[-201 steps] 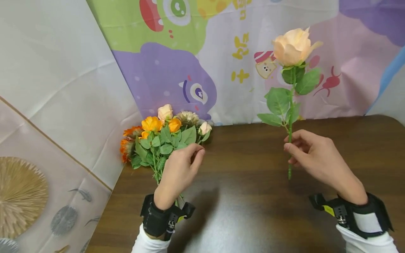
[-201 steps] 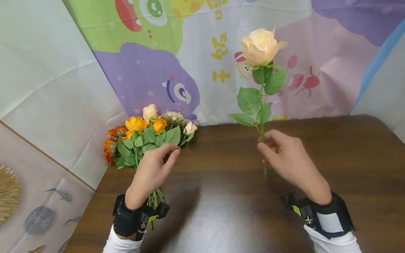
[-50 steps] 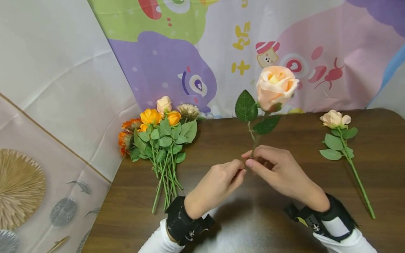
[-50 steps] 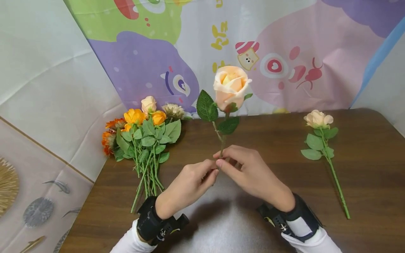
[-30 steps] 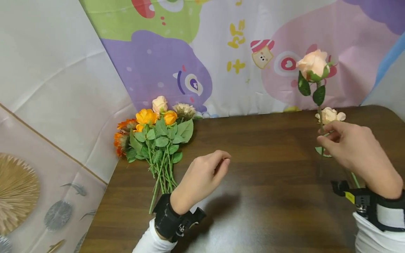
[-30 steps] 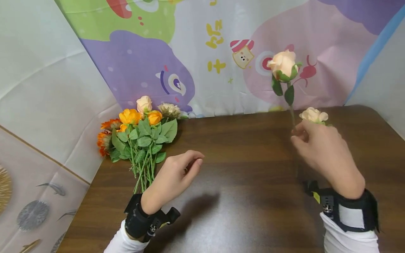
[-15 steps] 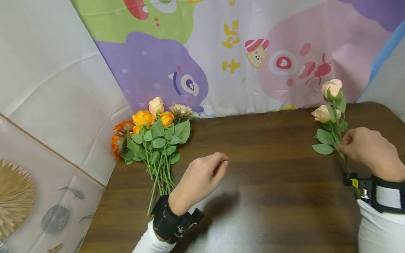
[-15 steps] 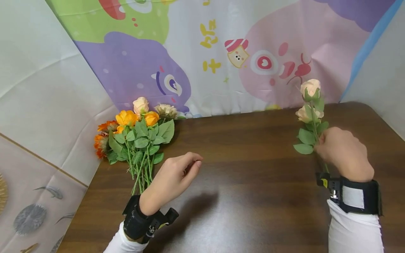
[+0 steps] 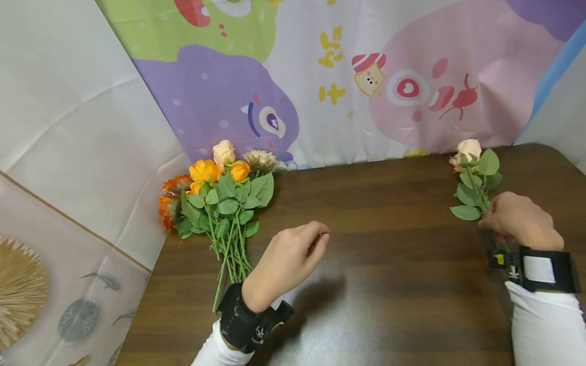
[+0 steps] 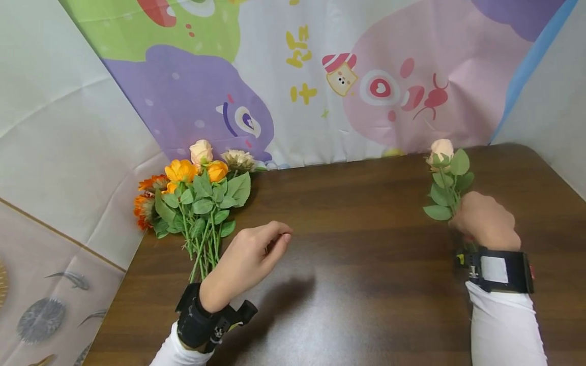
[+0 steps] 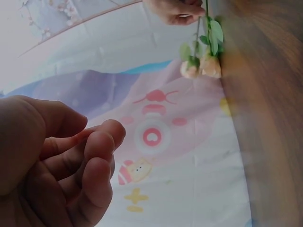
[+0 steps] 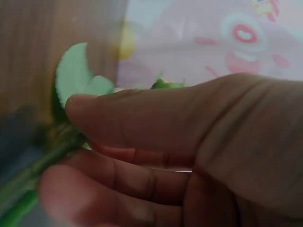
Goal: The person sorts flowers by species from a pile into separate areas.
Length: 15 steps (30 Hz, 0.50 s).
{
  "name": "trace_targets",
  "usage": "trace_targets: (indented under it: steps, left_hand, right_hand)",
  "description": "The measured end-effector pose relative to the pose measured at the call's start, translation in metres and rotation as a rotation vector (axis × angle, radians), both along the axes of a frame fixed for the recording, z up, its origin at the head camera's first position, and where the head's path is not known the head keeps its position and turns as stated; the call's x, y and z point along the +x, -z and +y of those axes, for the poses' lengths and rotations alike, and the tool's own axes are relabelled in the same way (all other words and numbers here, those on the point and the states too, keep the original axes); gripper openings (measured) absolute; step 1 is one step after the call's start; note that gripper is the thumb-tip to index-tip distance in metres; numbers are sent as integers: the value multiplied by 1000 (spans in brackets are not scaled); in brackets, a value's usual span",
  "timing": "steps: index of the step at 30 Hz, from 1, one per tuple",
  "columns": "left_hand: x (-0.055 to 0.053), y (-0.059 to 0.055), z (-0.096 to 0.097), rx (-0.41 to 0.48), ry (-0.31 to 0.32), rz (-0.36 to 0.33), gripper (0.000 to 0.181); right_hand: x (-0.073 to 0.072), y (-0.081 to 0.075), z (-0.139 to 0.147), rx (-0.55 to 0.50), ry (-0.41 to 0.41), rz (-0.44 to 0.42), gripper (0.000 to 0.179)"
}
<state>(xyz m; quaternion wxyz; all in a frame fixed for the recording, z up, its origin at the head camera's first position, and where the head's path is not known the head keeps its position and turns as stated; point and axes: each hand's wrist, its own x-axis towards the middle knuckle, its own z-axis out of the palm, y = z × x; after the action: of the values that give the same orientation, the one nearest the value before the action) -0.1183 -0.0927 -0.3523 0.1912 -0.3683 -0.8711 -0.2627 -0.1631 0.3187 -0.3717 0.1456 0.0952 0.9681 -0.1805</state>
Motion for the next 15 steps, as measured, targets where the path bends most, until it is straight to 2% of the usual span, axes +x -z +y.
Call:
trace_targets:
  steps: [7,15]
  left_hand:
    - [0,-2,-2,-10,-7,-11,14]
    - [1,-3,-4,-28,-11,-3,14]
  right_hand:
    - [-6,11,4,4,18,-46,22]
    - [-12,15,1,28,105,-86,34]
